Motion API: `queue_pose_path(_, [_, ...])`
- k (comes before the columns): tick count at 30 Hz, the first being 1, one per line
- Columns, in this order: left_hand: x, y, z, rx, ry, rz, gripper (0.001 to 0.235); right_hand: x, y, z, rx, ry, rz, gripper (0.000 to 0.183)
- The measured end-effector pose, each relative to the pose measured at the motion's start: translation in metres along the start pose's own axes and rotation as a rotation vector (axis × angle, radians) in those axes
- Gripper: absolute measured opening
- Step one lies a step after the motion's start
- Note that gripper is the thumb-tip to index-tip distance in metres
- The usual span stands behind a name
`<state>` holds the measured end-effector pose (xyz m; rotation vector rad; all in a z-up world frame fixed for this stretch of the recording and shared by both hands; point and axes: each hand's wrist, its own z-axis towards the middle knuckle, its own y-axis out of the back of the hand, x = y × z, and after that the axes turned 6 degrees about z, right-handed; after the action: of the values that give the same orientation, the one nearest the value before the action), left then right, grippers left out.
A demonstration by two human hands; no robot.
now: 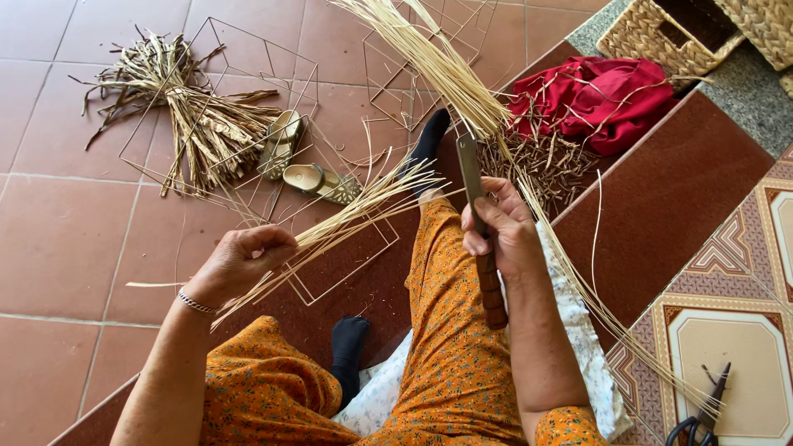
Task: The person sits on a tiled floor and uses a knife to split dried plant stalks into thinner strips. They repeatedly hold a stalk, split it with the knife, and place the resulting strips aside.
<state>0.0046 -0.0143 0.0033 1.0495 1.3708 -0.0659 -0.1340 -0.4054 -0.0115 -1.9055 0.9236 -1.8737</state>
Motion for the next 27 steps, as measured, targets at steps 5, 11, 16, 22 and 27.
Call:
queue_pose_path(5, [-0.006, 0.013, -0.001, -0.249, -0.2, 0.245, 0.004, 0.025, 0.033, 0.003, -0.043, 0.124, 0.117, 0.018])
queue_pose_path(11, [-0.045, 0.022, -0.007, -0.929, -0.356, 0.469, 0.007, 0.009, 0.026, -0.005, 0.008, 0.053, 0.09, 0.022])
queue_pose_path(16, [-0.076, 0.011, -0.008, -1.007, -0.612, -0.094, 0.014, -0.019, -0.018, -0.018, 0.213, -0.119, 0.203, 0.032])
queue_pose_path(22, [-0.079, -0.039, 0.015, -0.516, -0.261, -0.952, 0.009, -0.045, -0.075, -0.015, 0.388, -0.238, 0.31, 0.05])
queue_pose_path(27, [-0.071, -0.073, 0.024, -0.318, -0.098, -1.194, 0.012, -0.059, -0.091, -0.012, 0.309, -0.224, 0.322, 0.041])
